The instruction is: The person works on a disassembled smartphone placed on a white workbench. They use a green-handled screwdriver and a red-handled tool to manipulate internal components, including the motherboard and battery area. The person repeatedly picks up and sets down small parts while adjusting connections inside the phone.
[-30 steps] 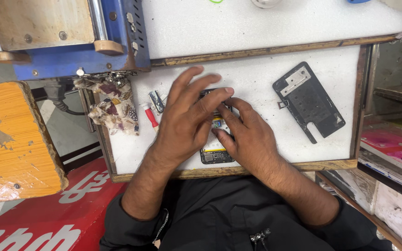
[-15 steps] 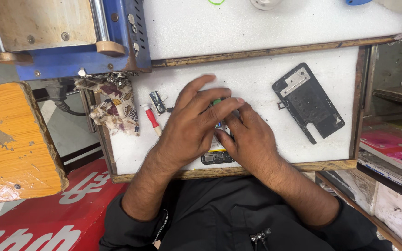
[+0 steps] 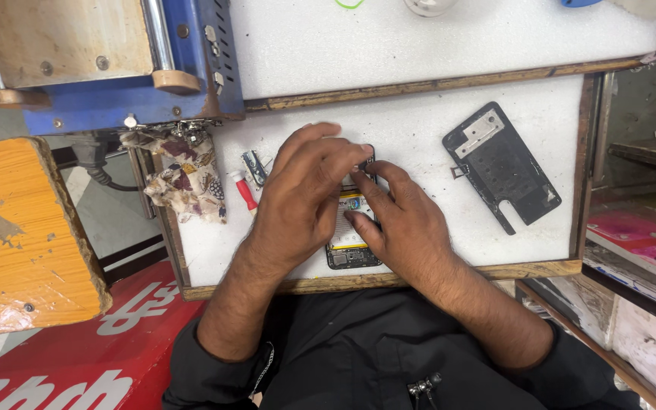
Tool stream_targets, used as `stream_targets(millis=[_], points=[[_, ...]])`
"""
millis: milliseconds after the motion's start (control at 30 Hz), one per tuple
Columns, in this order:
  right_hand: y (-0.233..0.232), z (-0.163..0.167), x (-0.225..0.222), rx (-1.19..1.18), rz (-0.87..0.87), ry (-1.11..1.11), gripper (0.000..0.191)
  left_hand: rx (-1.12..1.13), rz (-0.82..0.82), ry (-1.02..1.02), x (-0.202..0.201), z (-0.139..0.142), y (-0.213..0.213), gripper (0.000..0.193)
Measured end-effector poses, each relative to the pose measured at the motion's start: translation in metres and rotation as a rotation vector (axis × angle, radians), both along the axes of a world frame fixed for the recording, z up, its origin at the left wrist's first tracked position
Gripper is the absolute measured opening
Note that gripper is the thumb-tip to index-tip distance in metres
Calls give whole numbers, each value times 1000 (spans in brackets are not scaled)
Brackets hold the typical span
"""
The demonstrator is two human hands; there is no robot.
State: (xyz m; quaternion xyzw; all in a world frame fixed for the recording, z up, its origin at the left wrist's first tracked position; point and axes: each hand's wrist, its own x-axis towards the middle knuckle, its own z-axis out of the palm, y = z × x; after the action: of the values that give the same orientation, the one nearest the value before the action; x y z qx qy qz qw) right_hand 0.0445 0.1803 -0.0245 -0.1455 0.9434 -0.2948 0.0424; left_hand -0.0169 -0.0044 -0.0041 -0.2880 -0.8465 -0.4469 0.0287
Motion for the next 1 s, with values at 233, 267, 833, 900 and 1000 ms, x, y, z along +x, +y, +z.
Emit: stream_targets(millis=[233,267,833,900,1000], points=[[1,2,-1,-13,-6,27,57,27,20,3,1,6,-2,58],[1,2,-1,-6,-2,32,57,1,17,47,1,6,-2,59],[0,-3,-1,11,-2,21,56,-26,47,53,2,0,1,61],[0,-3,-1,19,-4,63,56,10,72,26,0,-1,2,59],[1,-3,-2,-3,-9,8,57,14,3,18,0,0,1,68]])
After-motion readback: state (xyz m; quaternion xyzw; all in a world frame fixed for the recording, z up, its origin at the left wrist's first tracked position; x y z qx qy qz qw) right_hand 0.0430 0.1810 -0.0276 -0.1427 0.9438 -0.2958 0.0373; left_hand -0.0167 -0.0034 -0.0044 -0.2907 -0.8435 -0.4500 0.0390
